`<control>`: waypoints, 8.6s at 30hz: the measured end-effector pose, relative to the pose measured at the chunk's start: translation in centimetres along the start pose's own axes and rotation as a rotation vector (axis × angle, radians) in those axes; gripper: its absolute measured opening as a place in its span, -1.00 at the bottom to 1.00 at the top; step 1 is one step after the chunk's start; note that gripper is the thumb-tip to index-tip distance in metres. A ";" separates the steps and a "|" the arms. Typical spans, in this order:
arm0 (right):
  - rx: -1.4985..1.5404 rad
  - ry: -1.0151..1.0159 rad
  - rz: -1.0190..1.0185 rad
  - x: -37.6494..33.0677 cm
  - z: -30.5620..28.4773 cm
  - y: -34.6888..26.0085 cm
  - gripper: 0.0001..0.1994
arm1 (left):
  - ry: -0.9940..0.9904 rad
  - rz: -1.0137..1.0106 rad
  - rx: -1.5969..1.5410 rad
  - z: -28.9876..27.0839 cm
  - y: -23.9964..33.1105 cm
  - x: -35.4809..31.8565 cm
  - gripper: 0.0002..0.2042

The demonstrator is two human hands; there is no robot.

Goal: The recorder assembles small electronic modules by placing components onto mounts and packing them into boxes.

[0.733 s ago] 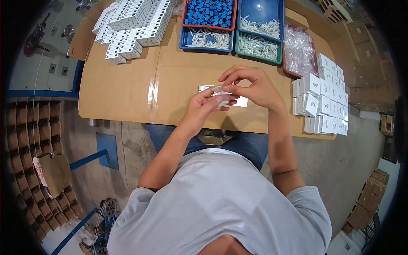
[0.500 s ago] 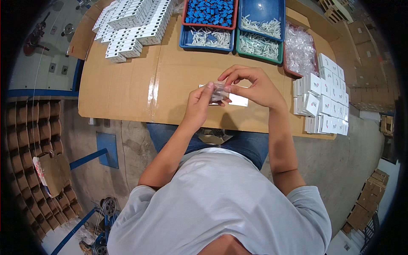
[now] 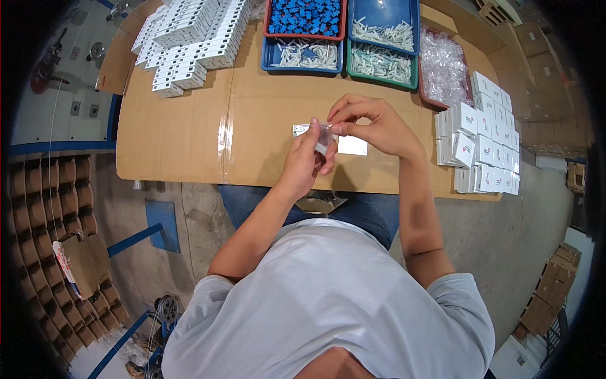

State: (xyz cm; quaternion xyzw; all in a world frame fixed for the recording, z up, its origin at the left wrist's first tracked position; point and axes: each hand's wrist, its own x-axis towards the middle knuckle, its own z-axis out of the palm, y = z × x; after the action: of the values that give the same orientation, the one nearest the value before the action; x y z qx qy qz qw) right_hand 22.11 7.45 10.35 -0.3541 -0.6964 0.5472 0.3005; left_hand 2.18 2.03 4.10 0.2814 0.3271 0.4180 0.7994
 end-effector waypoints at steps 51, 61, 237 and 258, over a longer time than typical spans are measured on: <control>-0.066 -0.184 0.082 0.4 -0.8 -1.3 -0.76 | -0.241 -0.007 -0.078 -2.8 -0.9 0.6 -0.48; -0.247 0.345 0.158 1.4 -4.3 11.1 -0.79 | -0.171 0.017 0.002 -3.6 -1.5 -0.1 -0.60; -0.543 0.771 0.205 10.7 -32.4 20.6 -0.66 | -0.012 -0.117 -0.077 -2.4 -0.2 -2.3 -0.51; 0.571 0.842 -0.101 -1.5 -8.4 0.7 -0.80 | -0.214 -0.004 -0.166 1.8 4.7 -1.1 -0.45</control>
State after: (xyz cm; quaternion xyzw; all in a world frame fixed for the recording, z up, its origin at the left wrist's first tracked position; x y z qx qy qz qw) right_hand 29.86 10.99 11.44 -0.4133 -0.3540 0.5105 0.6658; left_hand 0.80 3.09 8.95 0.2567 0.2050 0.4096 0.8511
